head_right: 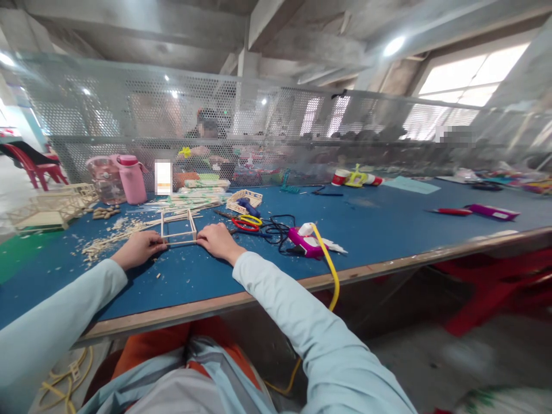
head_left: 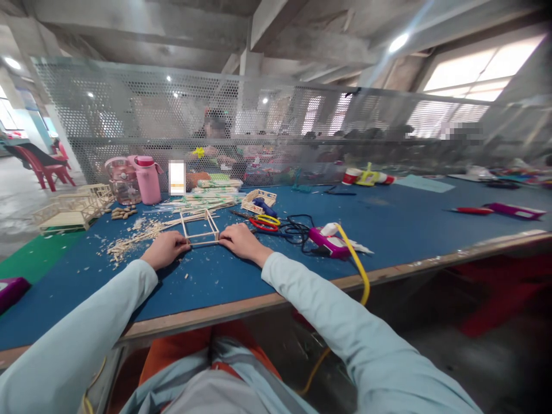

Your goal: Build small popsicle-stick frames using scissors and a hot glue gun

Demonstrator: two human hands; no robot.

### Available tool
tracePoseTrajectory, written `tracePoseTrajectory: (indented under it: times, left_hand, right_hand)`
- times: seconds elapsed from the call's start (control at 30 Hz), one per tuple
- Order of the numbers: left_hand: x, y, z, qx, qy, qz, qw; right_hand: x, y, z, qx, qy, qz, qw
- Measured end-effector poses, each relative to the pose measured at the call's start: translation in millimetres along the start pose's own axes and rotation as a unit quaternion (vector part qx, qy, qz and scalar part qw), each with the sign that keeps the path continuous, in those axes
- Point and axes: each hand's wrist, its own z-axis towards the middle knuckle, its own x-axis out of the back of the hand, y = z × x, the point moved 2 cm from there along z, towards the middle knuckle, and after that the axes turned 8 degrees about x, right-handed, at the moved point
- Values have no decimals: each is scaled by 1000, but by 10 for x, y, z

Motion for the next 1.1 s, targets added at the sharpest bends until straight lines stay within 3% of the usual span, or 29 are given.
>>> tracePoseTrajectory:
  times: [0.2,0.3,0.37,0.4,0.47,0.5,0.67,0.83,0.9,1.0,1.03,1.1]
  left_hand:
    - [127,-40,-61,46,25,19,998]
    - [308,38,-183,59,126,41,989]
    - [391,193,-272,25,227,64,971]
    - [388,302,-303,-19,241,77,967]
    - [288,537,-326,-120,186,113,969]
    - [215,634,-318,-131,154,137,970]
    - [-94,823,-160,-43,38,163,985]
    - [-115,759,-19,-80,-7,77,994]
    - [-87,720,-5,-80,12,24,996]
    - [-66,665,-25,-62,67,-33,995]
    - [-65,651,-37,-56,86,-48,994]
    - [-60,629,-61,-43,124,-84,988]
  right_hand:
    - [45,34,-52,-18,-8,40,999]
    - [109,21,-110,-13,0,45,999]
    - [161,-28,-137,5,25,24,999]
    - [187,-67,-145,22,43,9,999]
    - [230,-160,-151,66,84,-26,994]
    - [243,-206,-153,90,101,-43,990]
    - [210,-309,-162,152,136,-99,974]
    - [199,-258,-162,163,150,-85,972]
    - [284,-187,-177,122,189,-58,973]
    - [455,12,-260,-64,234,-32,970]
    - [486,84,-300,-138,203,-32,969]
    - [479,192,-385,-244,56,-32,968]
